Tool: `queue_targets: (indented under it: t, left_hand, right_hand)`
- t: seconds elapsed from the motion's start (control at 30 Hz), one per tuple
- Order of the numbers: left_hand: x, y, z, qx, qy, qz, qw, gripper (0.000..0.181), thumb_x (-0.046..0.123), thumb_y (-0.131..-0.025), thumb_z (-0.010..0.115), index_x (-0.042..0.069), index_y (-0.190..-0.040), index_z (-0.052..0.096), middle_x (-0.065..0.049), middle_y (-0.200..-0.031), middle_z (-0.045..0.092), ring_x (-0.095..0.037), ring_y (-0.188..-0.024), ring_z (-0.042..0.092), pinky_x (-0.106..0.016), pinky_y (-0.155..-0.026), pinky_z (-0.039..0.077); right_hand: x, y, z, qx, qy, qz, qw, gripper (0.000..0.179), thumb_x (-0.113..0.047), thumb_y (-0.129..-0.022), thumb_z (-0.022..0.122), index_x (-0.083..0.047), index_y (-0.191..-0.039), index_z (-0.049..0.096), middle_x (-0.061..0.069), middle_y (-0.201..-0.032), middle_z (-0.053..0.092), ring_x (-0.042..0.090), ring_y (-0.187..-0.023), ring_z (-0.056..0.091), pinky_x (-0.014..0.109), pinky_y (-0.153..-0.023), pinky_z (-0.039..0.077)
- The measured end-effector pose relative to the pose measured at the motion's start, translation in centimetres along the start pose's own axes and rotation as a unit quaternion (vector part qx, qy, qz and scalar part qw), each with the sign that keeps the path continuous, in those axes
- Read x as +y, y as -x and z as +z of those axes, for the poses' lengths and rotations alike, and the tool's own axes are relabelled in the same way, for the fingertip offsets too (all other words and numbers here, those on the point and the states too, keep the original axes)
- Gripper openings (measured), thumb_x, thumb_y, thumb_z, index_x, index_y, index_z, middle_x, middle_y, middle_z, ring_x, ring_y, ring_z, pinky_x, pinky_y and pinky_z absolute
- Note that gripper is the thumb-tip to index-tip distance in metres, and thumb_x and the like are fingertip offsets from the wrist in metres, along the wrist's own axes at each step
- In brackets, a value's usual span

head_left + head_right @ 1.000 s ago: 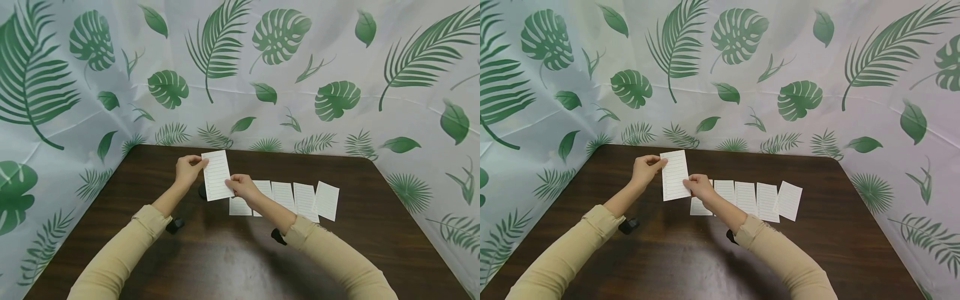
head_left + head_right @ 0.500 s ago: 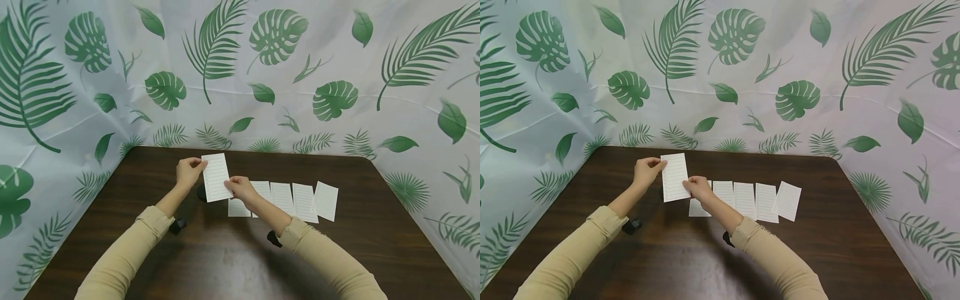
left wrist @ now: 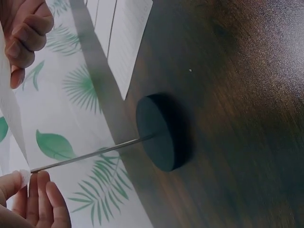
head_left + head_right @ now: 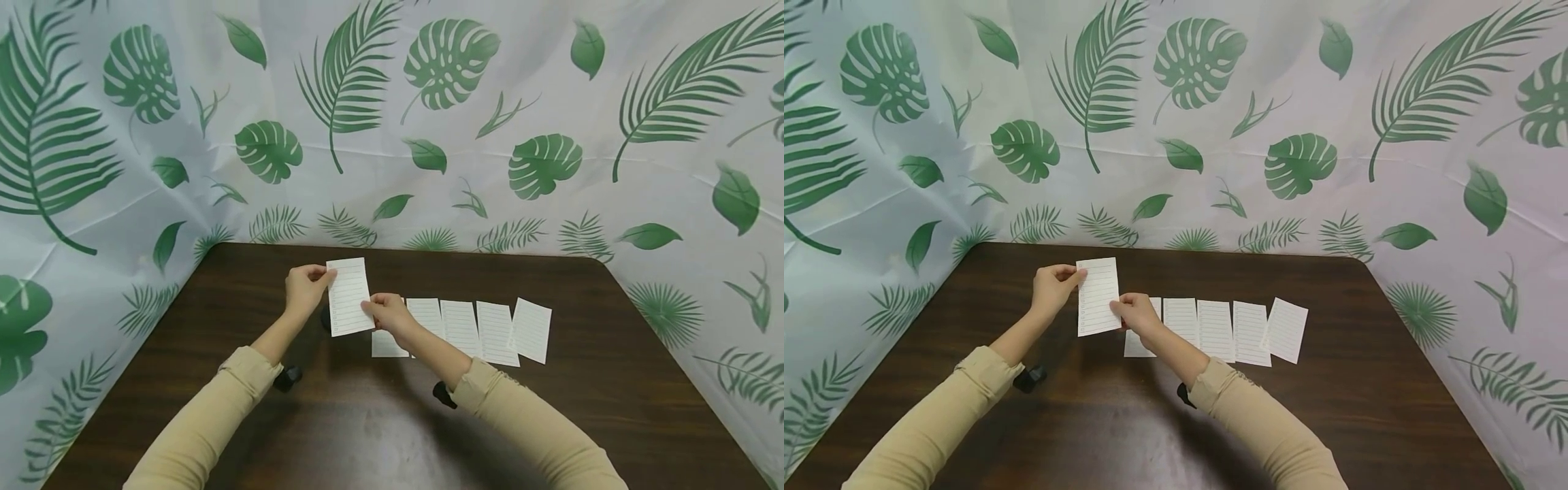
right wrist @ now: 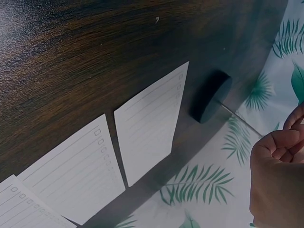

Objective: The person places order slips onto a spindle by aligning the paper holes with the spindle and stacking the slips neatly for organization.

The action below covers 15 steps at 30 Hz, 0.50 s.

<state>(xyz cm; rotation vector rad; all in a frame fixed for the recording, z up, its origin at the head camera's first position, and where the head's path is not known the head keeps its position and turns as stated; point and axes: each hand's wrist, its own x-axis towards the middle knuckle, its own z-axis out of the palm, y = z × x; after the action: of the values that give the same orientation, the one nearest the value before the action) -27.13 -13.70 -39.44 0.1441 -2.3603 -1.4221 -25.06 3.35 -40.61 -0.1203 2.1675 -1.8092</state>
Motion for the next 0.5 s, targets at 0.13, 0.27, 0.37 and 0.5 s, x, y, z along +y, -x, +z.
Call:
queue_targets:
  t: [0.13,0.27,0.37,0.5]
  left_hand:
    - [-0.10,-0.06,0.10,0.009,-0.007,0.009,0.9999,0.021,0.012,-0.084,0.069,-0.007,-0.090,0.072,-0.023,-0.084,0.070,-0.027,-0.073,0.063,-0.018,-0.055,0.041]
    - [-0.02,-0.16,0.21,0.012,-0.014,0.004,0.9998,0.022,0.016,-0.085,0.069,-0.005,-0.092,0.072,-0.022,-0.086,0.070,-0.030,-0.077,0.064,-0.022,-0.058,0.041]
    - [0.03,-0.17,0.32,0.012,-0.016,-0.003,0.9998,0.024,0.017,-0.085,0.069,-0.005,-0.093,0.072,-0.021,-0.087,0.070,-0.030,-0.079,0.065,-0.024,-0.060,0.043]
    - [-0.01,-0.20,0.44,0.011,-0.018,0.000,0.9998,0.025,0.018,-0.086,0.068,-0.005,-0.093,0.072,-0.021,-0.087,0.070,-0.031,-0.079,0.065,-0.025,-0.061,0.044]
  right_hand:
    - [-0.06,-0.05,0.01,0.005,0.006,-0.001,1.0000,0.021,-0.009,-0.095,0.053,0.009,-0.099,0.062,0.001,-0.073,0.061,0.008,-0.056,0.051,0.019,-0.052,0.047]
    - [-0.29,-0.05,-0.12,0.008,0.007,-0.004,0.9999,0.021,-0.010,-0.095,0.053,0.009,-0.098,0.062,-0.001,-0.068,0.057,0.008,-0.056,0.050,0.019,-0.052,0.047]
    - [-0.53,0.04,-0.25,0.006,0.009,0.000,0.9999,0.022,-0.011,-0.095,0.052,0.008,-0.099,0.062,-0.002,-0.067,0.055,0.007,-0.056,0.050,0.019,-0.053,0.047]
    - [-0.59,0.07,-0.37,0.005,0.013,0.000,0.9999,0.022,-0.011,-0.096,0.052,0.008,-0.099,0.062,0.000,-0.071,0.059,0.008,-0.057,0.051,0.021,-0.054,0.048]
